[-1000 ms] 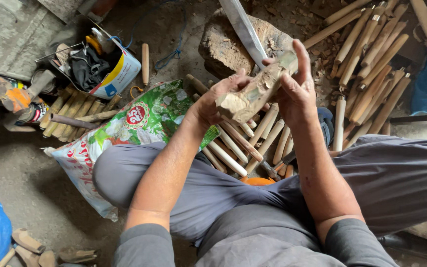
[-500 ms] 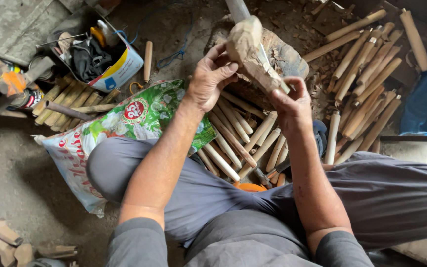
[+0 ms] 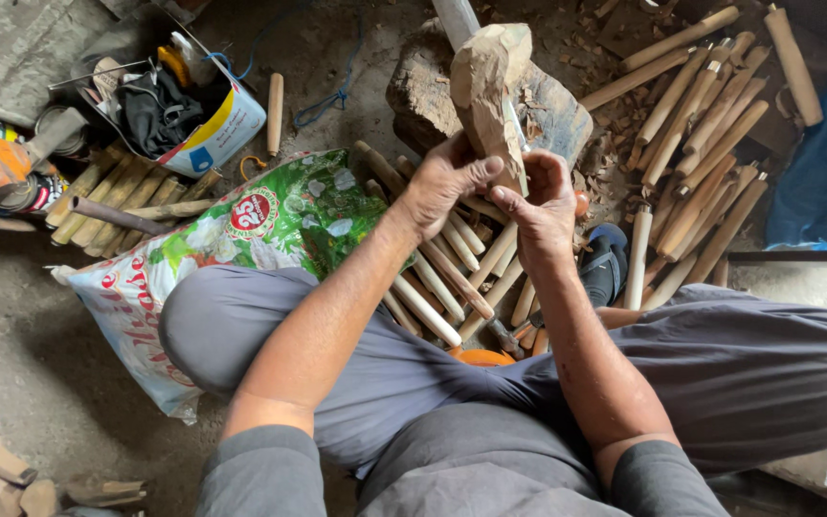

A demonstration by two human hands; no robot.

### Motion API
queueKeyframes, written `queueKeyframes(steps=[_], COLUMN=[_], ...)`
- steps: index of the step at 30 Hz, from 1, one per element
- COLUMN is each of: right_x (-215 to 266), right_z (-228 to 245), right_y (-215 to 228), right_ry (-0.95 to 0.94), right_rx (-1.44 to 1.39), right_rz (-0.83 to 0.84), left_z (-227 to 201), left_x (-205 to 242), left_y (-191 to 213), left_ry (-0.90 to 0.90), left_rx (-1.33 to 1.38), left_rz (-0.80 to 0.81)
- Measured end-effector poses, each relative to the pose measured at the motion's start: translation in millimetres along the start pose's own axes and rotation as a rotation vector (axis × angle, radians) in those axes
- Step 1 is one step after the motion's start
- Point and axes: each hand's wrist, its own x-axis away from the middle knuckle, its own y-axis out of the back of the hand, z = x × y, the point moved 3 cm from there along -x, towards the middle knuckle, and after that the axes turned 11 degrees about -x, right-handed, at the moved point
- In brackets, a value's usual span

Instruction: The person sits on the floor and uses a knife to carve a small piece of wood held against a larger wooden block. The person repeatedly shaves off wood shavings and rotates the piece to work on different sides.

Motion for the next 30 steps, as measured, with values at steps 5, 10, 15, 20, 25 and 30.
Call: queueKeyframes(steps=[5, 10, 15, 20, 25, 30], right_x=[1, -13, -26, -17, -12, -8], right_z=[-3, 22, 60, 58, 46, 42], right_y=[4, 21, 25, 18, 15, 5], right_ry=[0.011, -0.009, -0.049, -0.282, -0.317, -0.35], right_rx=[0.084, 0.162, -0.017, 0.117, -0.093, -0.164], right_rz=[0.073, -0.021, -0.022, 0.144, 0.1, 0.156], left_z=[-14, -36, -40, -36, -38, -32], left_x=[4, 9, 19, 17, 5, -6], left_y=[0, 16, 20, 29, 58, 65], left_ry=[-0.019, 0.061, 0.188, 0.283, 0.169, -0.075], left_rx=[0.07, 0.061, 0.052, -0.041, -0.071, -0.115], left_rz=[0.04, 0.098, 0.253, 0.355, 0.093, -0.071])
